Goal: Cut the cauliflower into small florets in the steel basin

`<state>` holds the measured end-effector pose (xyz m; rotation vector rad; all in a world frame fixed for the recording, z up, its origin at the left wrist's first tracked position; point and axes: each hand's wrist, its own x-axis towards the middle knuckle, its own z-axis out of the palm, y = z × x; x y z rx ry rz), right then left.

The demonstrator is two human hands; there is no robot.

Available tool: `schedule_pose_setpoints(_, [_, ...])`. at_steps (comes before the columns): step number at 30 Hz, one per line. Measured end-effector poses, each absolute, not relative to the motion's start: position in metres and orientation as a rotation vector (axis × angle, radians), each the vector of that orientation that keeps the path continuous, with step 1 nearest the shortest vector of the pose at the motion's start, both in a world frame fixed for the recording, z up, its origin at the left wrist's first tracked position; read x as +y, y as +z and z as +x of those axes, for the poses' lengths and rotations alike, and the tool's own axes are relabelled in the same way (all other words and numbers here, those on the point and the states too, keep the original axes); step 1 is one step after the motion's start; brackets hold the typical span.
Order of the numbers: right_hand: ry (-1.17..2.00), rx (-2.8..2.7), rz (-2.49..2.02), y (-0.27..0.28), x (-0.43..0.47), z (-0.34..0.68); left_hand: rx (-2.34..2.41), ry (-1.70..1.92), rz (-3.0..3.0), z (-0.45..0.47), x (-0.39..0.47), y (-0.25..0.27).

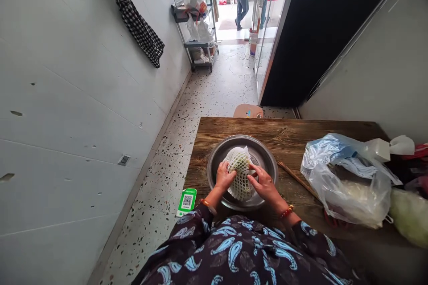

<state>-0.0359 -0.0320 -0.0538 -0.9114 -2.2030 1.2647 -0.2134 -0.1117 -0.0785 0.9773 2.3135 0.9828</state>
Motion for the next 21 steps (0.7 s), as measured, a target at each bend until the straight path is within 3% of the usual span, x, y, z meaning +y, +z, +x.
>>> schedule_pose_setpoints(12, [1.41,-2.281,-1.043,-0.038,-0.03,-0.061,2.151,1.02,1.051,-0.221,-0.107,-0.078])
schedule_pose_setpoints(17, [1.509,-2.178,-0.989,-0.012,-0.016,-0.07,1.978,0.99,1.153,-0.235,-0.108,-0.047])
schedule_pose_setpoints(21, [1.518,-2.198,-0.831,0.007,-0.009,-0.068,1.838,1.026,1.587,-0.231,-0.106,-0.01])
